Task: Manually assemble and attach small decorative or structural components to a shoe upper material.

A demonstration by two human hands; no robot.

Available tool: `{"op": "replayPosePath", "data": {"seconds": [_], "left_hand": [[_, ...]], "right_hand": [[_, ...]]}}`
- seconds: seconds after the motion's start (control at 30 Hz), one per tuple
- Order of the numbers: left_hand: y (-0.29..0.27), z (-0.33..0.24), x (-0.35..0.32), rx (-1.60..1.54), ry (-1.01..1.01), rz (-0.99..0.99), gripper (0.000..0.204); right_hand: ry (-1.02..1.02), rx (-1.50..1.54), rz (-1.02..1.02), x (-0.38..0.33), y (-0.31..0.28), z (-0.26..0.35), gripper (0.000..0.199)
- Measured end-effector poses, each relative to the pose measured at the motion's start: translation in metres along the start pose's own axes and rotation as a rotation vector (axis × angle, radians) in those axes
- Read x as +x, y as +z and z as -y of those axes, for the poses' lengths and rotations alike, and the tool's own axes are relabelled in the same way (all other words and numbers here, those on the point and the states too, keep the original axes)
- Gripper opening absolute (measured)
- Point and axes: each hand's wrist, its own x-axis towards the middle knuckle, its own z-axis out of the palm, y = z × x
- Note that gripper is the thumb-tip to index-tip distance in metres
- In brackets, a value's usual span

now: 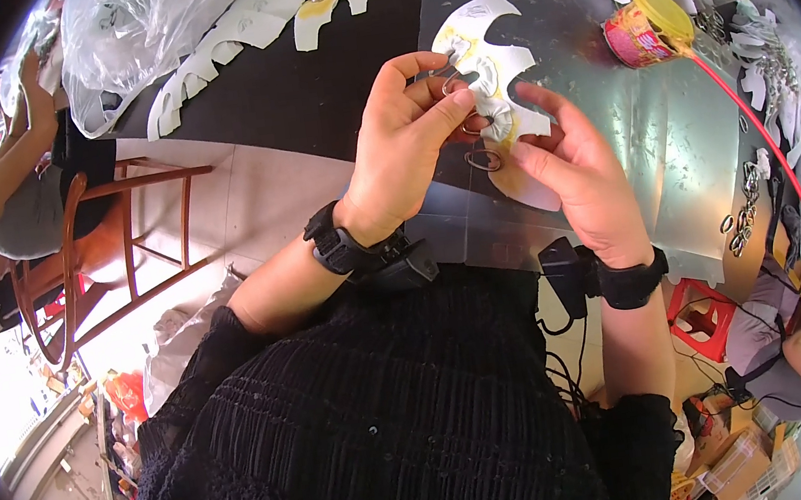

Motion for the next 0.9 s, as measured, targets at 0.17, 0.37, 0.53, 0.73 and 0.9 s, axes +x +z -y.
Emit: {"op": "replayPosePath", "data": {"seconds": [0.17, 0.37, 0.53, 0.73, 0.9], "left_hand": [[0.001, -0.004, 0.001, -0.090, -0.023, -0.008, 0.032], [0.003, 0.001, -0.002, 0.071, 0.050, 0.061, 0.050], [0.003, 0.004, 0.001, 0.130, 0.067, 0.059, 0.057], [0.001, 0.008, 0.006, 0.166, 0.109, 0.020, 0.057], [0.004, 0.006, 0.003, 0.107, 0.052, 0.037, 0.054]], "right_hand": [[0.018, 0.033, -0.053, 0.004, -0.004, -0.002, 0.045], [0.028, 0.046, -0.029, 0.005, -0.005, 0.000, 0.045], [0.004, 0.041, 0.010, 0.003, -0.017, -0.001, 0.045], [0.034, 0.263, -0.054, -0.007, -0.018, 0.004, 0.047], [0.058, 0.049, -0.143, -0.011, -0.008, 0.001, 0.044]]}}
